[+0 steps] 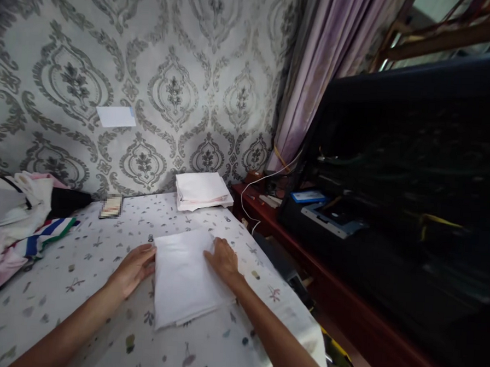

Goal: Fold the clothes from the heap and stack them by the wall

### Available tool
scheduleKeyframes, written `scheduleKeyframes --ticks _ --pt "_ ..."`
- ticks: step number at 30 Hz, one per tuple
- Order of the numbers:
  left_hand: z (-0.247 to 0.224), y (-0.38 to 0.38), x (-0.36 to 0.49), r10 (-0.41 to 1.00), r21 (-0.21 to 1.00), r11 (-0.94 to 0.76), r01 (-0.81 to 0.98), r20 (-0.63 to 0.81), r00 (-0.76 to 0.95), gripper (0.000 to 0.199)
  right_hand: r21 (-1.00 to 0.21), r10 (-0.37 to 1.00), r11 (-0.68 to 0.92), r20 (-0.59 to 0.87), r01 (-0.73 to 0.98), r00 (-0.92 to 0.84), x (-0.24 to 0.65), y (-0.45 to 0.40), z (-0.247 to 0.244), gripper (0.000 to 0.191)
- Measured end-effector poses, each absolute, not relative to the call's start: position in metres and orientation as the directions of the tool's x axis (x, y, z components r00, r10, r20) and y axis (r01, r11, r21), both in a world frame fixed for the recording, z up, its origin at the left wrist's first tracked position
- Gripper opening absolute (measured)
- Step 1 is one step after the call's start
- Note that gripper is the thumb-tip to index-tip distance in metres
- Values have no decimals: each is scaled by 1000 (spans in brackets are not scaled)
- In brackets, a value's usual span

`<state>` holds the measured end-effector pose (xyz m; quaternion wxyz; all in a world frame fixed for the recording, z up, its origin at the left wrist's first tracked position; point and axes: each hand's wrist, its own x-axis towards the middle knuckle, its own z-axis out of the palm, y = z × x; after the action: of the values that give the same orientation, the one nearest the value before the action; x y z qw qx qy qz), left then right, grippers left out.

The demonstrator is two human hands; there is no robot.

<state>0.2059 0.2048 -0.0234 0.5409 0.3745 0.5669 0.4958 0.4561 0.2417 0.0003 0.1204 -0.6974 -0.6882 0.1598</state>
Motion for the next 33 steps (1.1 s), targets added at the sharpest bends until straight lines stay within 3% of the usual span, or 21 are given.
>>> scheduleKeyframes --ticks 3,7,10,13,16,20,23,27,33 --pt "-14 193 220 913 863 400 -308 -404 56 33 -382 992 -27 -122 924 -22 455 254 5 35" --pt "-13 178 240 903 837 428 -340 -410 128 65 -374 990 5 -127 927 -57 455 262 9 47" --pt "-4 182 220 899 866 428 -260 -379 218 80 -367 988 104 -69 924 -138 450 265 14 59" --pt "16 200 164 829 882 471 -14 -437 349 77 -386 959 239 -48 891 -279 437 271 16 59" --pt "32 214 104 853 866 483 129 -499 156 67 -418 927 306 -74 855 -368 416 276 12 55" --pt "28 197 68 870 875 484 31 -477 -124 43 -454 914 304 -111 837 -391 384 273 4 46" --pt "18 159 75 878 879 477 -4 -477 -45 39 -489 918 249 -157 836 -365 369 270 3 42" --pt "9 114 101 912 923 378 76 -385 144 50 -572 903 153 -250 806 -348 366 273 8 44" --pt "-5 108 125 918 917 355 183 -379 115 48 -770 858 89 -262 631 -441 381 265 12 22"
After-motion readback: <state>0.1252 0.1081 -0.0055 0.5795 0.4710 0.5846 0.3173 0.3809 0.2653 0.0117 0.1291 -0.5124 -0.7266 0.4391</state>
